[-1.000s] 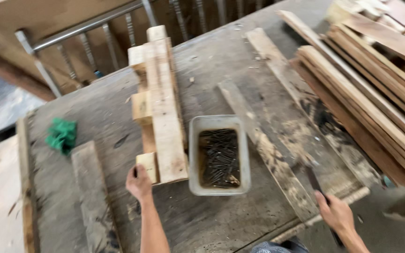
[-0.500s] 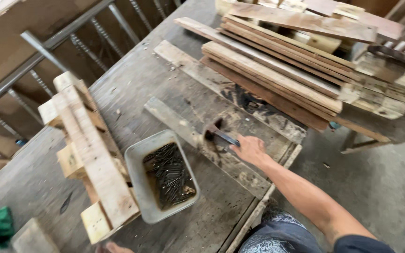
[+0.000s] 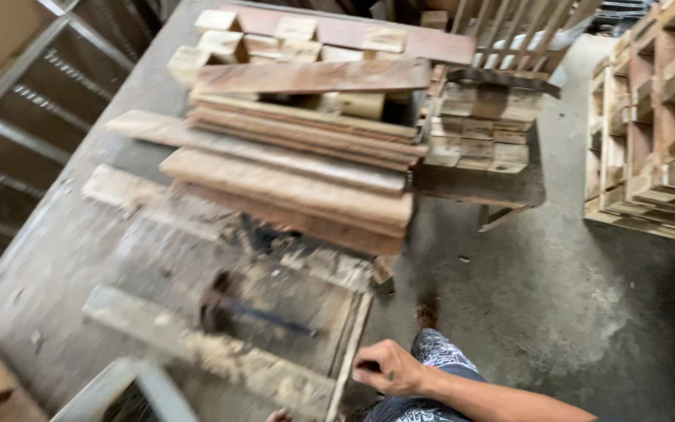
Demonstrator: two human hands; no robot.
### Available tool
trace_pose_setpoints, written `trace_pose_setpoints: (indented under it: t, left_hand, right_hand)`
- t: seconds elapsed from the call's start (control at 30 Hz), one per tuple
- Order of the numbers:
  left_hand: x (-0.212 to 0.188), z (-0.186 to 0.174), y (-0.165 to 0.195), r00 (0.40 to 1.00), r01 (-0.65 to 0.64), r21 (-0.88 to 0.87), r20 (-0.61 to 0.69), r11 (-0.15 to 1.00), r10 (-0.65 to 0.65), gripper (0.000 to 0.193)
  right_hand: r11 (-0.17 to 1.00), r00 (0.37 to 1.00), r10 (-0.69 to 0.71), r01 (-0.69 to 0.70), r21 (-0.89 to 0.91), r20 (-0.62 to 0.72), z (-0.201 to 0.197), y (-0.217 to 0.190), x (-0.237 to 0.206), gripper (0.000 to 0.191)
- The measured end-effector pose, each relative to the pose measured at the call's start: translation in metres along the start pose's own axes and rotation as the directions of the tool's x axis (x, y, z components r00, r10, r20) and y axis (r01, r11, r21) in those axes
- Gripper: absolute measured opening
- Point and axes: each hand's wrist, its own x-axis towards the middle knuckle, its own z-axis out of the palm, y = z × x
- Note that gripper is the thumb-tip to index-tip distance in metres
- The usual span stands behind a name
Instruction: The person hammers nails into wooden planks and blocks using a hammer. They repeatedly pick up nails from a container, position them on the wood, and drive them in with the hammer.
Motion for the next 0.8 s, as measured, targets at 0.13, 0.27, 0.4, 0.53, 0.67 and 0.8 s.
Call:
trace_pose_setpoints:
  t: [0.13, 0.27, 0.4, 0.53, 0.67, 0.8]
  left_hand:
    - [-0.043, 0.133, 0.083, 0.875, 0.239, -0.219, 0.47, 0.946, -0.112, 0.029]
    - [-0.051, 0.248, 0.162, 0.501, 0.401, -0.024, 0.842, 0.916, -0.198, 0.032]
    - [-0.054, 0.344, 0.196, 0.329, 0.184, -0.038, 0.944, 0.982, -0.026, 0.04]
    - [-0.077, 0.433, 0.182, 0.188, 0.352, 0.12, 0.962, 0.928, -0.196, 0.043]
    - [-0.102, 0.534, 0.137, 0.224, 0.482, 0.181, 0.92, 0.857, -0.321, 0.043]
    - [-0.114, 0.657, 0.097, 0.33, 0.56, 0.186, 0.844, 0.808, -0.423, 0.045]
  right_hand:
    - [0.969, 0.988, 0.152, -0.15, -0.198, -0.004, -0.104, 0.091, -0.05, 0.018]
    - [0.807, 0.911, 0.391, -0.407, -0.429, -0.128, -0.211, 0.17, -0.099, 0.024]
    - [0.778, 0.744, 0.5, -0.611, -0.147, -0.443, -0.293, 0.227, -0.144, 0.027]
    - [0.735, 0.56, 0.568, -0.675, 0.065, -0.602, -0.327, 0.269, -0.169, 0.028]
    - [0.74, 0.548, 0.602, -0.656, 0.148, -0.58, -0.331, 0.293, -0.175, 0.026]
    - [0.597, 0.447, 0.8, -0.653, 0.465, -0.399, -0.367, 0.31, -0.157, 0.026]
